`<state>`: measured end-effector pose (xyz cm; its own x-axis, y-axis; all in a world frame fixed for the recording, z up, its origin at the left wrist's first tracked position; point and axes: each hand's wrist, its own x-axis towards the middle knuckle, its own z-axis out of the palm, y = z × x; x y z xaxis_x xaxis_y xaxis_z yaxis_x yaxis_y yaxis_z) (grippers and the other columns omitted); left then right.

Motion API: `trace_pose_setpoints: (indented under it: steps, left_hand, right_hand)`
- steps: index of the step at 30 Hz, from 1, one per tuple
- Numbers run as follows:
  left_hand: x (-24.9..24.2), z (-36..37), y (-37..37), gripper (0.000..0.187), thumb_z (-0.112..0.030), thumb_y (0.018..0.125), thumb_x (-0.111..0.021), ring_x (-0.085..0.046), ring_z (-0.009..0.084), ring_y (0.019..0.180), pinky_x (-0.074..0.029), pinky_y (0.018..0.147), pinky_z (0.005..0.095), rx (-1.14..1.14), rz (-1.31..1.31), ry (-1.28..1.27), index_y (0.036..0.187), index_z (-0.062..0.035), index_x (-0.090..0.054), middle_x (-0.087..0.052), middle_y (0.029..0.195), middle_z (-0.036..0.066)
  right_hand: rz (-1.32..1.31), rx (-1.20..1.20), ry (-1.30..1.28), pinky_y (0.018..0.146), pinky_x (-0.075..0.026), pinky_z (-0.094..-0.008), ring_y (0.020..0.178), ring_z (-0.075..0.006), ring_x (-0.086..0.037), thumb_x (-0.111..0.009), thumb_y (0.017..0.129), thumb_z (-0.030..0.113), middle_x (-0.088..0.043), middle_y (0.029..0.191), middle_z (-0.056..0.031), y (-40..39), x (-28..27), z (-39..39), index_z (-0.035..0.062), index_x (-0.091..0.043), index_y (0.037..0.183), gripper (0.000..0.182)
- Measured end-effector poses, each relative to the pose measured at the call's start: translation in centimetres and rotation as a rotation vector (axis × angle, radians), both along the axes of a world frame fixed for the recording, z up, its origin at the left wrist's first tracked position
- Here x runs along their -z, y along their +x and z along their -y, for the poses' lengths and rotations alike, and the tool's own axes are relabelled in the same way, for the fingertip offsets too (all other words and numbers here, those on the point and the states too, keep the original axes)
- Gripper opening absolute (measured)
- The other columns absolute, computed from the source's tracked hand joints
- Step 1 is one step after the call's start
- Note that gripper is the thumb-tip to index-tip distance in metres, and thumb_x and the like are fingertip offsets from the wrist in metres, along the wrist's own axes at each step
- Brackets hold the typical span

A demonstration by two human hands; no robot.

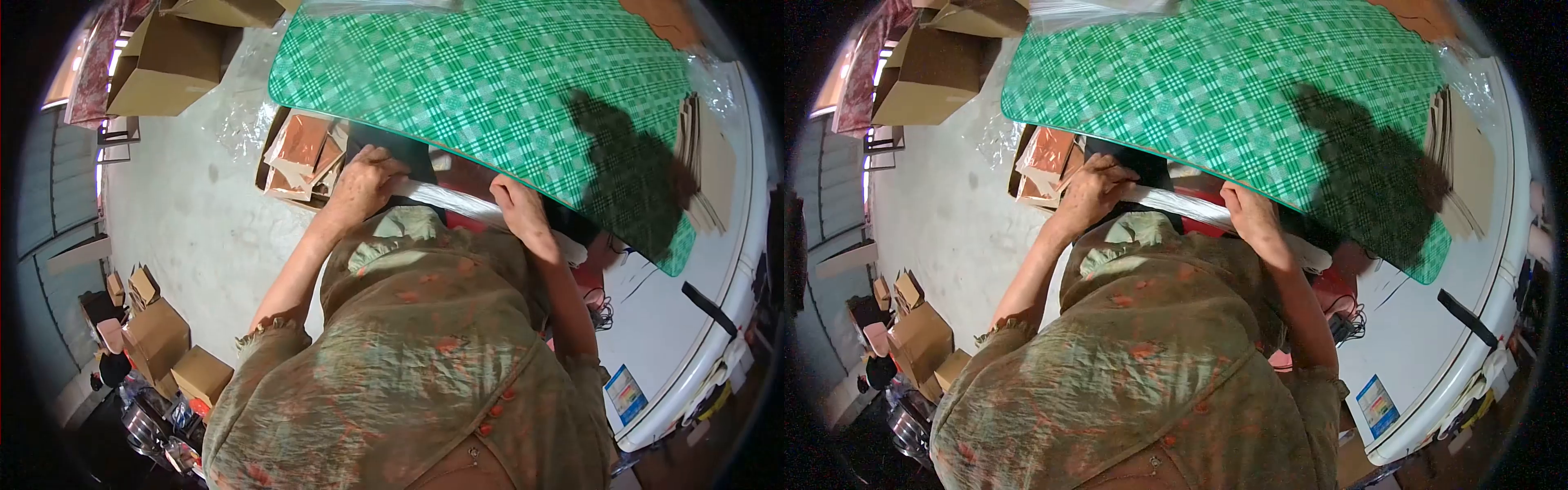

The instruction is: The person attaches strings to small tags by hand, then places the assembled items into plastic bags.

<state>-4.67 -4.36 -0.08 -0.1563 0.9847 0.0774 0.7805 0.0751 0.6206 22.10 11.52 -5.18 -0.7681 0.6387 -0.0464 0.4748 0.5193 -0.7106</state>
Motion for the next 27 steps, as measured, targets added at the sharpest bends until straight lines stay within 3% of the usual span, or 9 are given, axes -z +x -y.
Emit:
trace_pose_setpoints:
  steps: [2,8,9,12,13,16,19,22,27]
  left_hand:
    - [0.9,-0.8,0.5,0.014,-0.010,0.081,-0.070,-0.058,0.0323,0.088,-0.048,0.081,0.0418,0.044,-0.023,0.010,0.094,-0.0053,-0.072,-0.063,0.087,0.013]
    - [1.9,-2.2,2.3,0.014,-0.019,0.083,-0.068,-0.058,0.0310,0.089,-0.045,0.086,0.0407,0.143,-0.092,-0.012,0.091,-0.0080,-0.072,-0.063,0.087,0.012]
    - [2.1,-2.2,2.4,0.014,-0.019,0.083,-0.068,-0.058,0.0309,0.090,-0.045,0.086,0.0407,0.151,-0.083,-0.013,0.091,-0.0080,-0.072,-0.063,0.087,0.012]
    - [2.4,-2.0,2.4,0.013,-0.018,0.083,-0.068,-0.058,0.0304,0.091,-0.045,0.086,0.0406,0.148,-0.091,0.003,0.091,-0.0076,-0.072,-0.063,0.087,0.012]
    - [2.4,-2.0,2.4,0.013,-0.017,0.083,-0.068,-0.058,0.0303,0.091,-0.045,0.086,0.0406,0.146,-0.100,0.013,0.091,-0.0075,-0.072,-0.063,0.087,0.011]
    - [2.2,-2.4,2.7,0.013,-0.016,0.082,-0.069,-0.058,0.0302,0.091,-0.045,0.086,0.0406,0.129,-0.070,0.018,0.091,-0.0069,-0.072,-0.063,0.087,0.012]
    - [1.9,-3.1,3.4,0.013,-0.014,0.082,-0.069,-0.058,0.0304,0.091,-0.045,0.086,0.0415,0.156,-0.032,0.053,0.092,-0.0063,-0.072,-0.062,0.085,0.012]
    - [0.9,-3.7,4.1,0.015,-0.019,0.082,-0.071,-0.058,0.0322,0.095,-0.045,0.086,0.0432,0.166,-0.029,0.027,0.093,-0.0100,-0.074,-0.065,0.095,0.012]
    - [2.4,-4.2,4.9,0.011,-0.017,0.082,-0.072,-0.058,0.0310,0.093,-0.045,0.084,0.0424,0.194,0.079,0.116,0.087,-0.0075,-0.074,-0.064,0.090,0.011]
  right_hand:
    - [0.024,0.051,-0.025,0.071,-0.046,-0.0439,0.079,-0.0344,-0.061,-0.061,0.091,0.018,-0.063,0.081,-0.0140,0.1,-0.5,0.0,0.0071,-0.062,0.092,0.011]
    - [0.175,-0.107,0.076,0.070,-0.047,-0.0442,0.079,-0.0324,-0.062,-0.061,0.091,0.020,-0.064,0.084,-0.0118,0.5,1.4,0.8,0.0088,-0.063,0.091,0.011]
    - [0.057,-0.073,0.186,0.066,-0.047,-0.0431,0.074,-0.0301,-0.062,-0.062,0.090,0.020,-0.064,0.080,-0.0104,0.3,0.9,0.8,0.0092,-0.065,0.090,0.011]
    - [0.019,0.099,-0.069,0.061,-0.046,-0.0389,0.066,-0.0257,-0.060,-0.064,0.088,0.017,-0.062,0.074,-0.0095,-0.2,-0.9,0.4,0.0089,-0.067,0.089,0.009]
    - [0.022,0.120,-0.043,0.058,-0.044,-0.0341,0.060,-0.0200,-0.057,-0.065,0.088,0.015,-0.061,0.069,-0.0081,-0.1,-1.5,0.4,0.0082,-0.070,0.090,0.009]
    - [0.092,0.152,-0.172,0.058,-0.044,-0.0314,0.061,-0.0141,-0.055,-0.065,0.088,0.015,-0.063,0.069,-0.0063,0.1,-2.6,0.4,0.0057,-0.071,0.092,0.011]
    - [0.038,0.160,-0.224,0.063,-0.049,-0.0333,0.064,-0.0230,-0.063,-0.064,0.087,0.021,-0.067,0.074,-0.0111,0.0,-3.7,0.9,0.0073,-0.071,0.092,0.016]
    - [-0.045,0.202,-0.273,0.061,-0.049,-0.0315,0.064,-0.0229,-0.064,-0.066,0.085,0.016,-0.068,0.075,-0.0121,0.0,-4.2,1.3,0.0038,-0.071,0.090,0.014]
    - [-0.171,0.203,-0.136,0.061,-0.052,-0.0326,0.067,-0.0237,-0.067,-0.068,0.081,0.008,-0.069,0.078,-0.0136,-0.2,-5.5,2.1,0.0002,-0.071,0.089,0.011]
